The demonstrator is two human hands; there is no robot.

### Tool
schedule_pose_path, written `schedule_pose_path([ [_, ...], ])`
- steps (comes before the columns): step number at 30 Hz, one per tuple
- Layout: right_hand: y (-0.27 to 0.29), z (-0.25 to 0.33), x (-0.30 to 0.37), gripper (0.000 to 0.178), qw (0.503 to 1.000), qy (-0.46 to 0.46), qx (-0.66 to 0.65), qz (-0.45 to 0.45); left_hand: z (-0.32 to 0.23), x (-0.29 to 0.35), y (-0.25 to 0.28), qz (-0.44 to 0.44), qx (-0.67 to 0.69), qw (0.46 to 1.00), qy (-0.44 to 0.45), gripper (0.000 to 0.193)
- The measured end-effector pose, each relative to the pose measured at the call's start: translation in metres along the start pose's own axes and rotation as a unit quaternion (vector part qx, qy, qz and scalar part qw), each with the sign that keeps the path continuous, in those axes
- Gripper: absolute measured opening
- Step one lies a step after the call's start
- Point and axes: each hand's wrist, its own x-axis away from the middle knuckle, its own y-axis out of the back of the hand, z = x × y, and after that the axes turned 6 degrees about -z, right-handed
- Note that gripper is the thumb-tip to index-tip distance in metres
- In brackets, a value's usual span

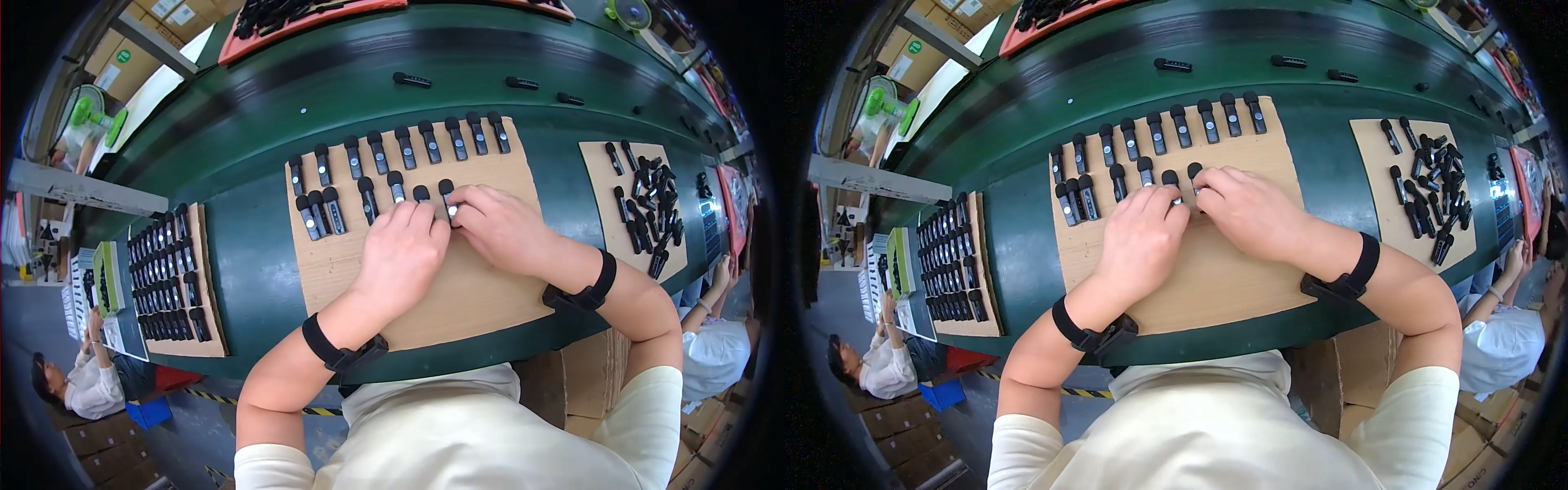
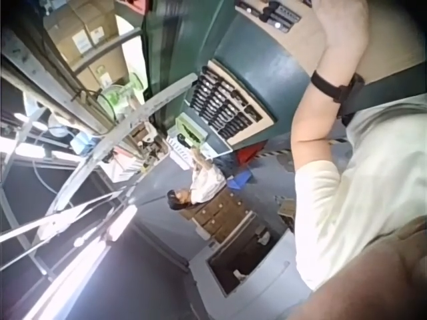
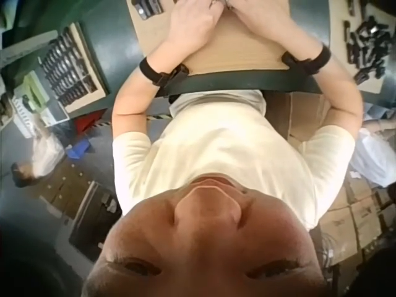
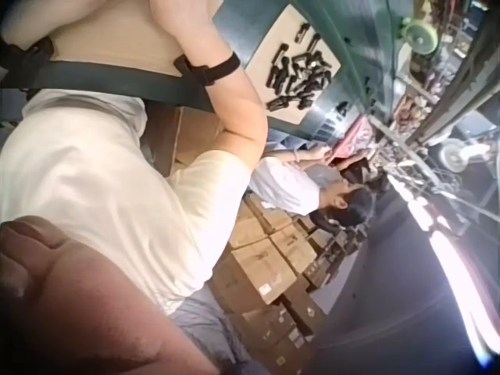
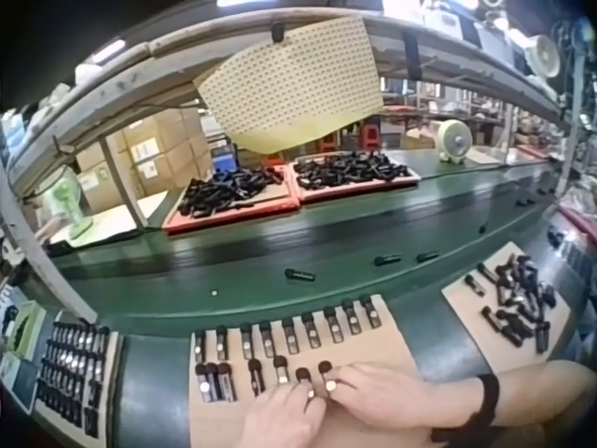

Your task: The person picks up microphones from a conveyor belt, turns them over to inspect different sides, and aligns them in rows on a cardboard sheet.

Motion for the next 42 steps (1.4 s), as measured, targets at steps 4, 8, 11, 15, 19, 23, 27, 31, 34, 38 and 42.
schedule_pose_path([
  [4, -0.005, -0.007, -0.005, 0.02, 0.999, -0.012, -0.021, -0.022, 0.006, -0.009, -0.005, -0.008, -0.001, 1.0, 0.021, 0.014],
  [8, -0.006, -0.012, -0.007, 0.02, 0.998, -0.028, -0.047, -0.04, 0.01, -0.012, -0.011, -0.038, -0.009, 0.999, 0.015, 0.013],
  [11, -0.003, -0.012, -0.008, 0.021, 0.997, -0.038, -0.06, -0.036, 0.012, -0.015, -0.012, -0.041, -0.013, 0.999, 0.011, 0.014],
  [15, 0.012, -0.011, -0.013, 0.024, 0.996, -0.041, -0.069, -0.03, 0.018, -0.021, 0.002, -0.055, 0.037, 0.998, 0.012, 0.011],
  [19, 0.043, -0.046, -0.021, 0.025, 0.995, -0.056, -0.059, -0.057, 0.04, -0.051, 0.033, 0.013, 0.234, 0.965, 0.121, 0.01],
  [23, 0.065, -0.101, -0.043, 0.028, 0.958, -0.256, -0.126, 0.009, 0.082, -0.103, 0.049, 0.005, 0.303, 0.931, 0.204, 0.012],
  [27, 0.056, -0.168, -0.052, 0.033, 0.952, -0.301, -0.038, -0.035, 0.136, -0.149, 0.025, 0.058, 0.318, 0.905, 0.278, 0.015],
  [31, 0.023, -0.205, -0.062, 0.034, 0.956, -0.287, 0.033, -0.045, 0.188, -0.157, -0.025, 0.152, 0.169, 0.94, 0.254, 0.02],
  [34, 0.012, -0.217, -0.07, 0.031, 0.958, -0.27, 0.097, 0.008, 0.213, -0.147, -0.052, 0.182, 0.06, 0.96, 0.205, 0.024],
  [38, 0.019, -0.211, -0.077, 0.027, 0.959, -0.279, 0.041, 0.041, 0.219, -0.144, -0.056, 0.196, -0.017, 0.962, 0.189, 0.026],
  [42, 0.039, -0.18, -0.072, 0.026, 0.951, -0.291, -0.097, -0.033, 0.203, -0.147, -0.039, 0.187, -0.012, 0.96, 0.209, 0.026],
])
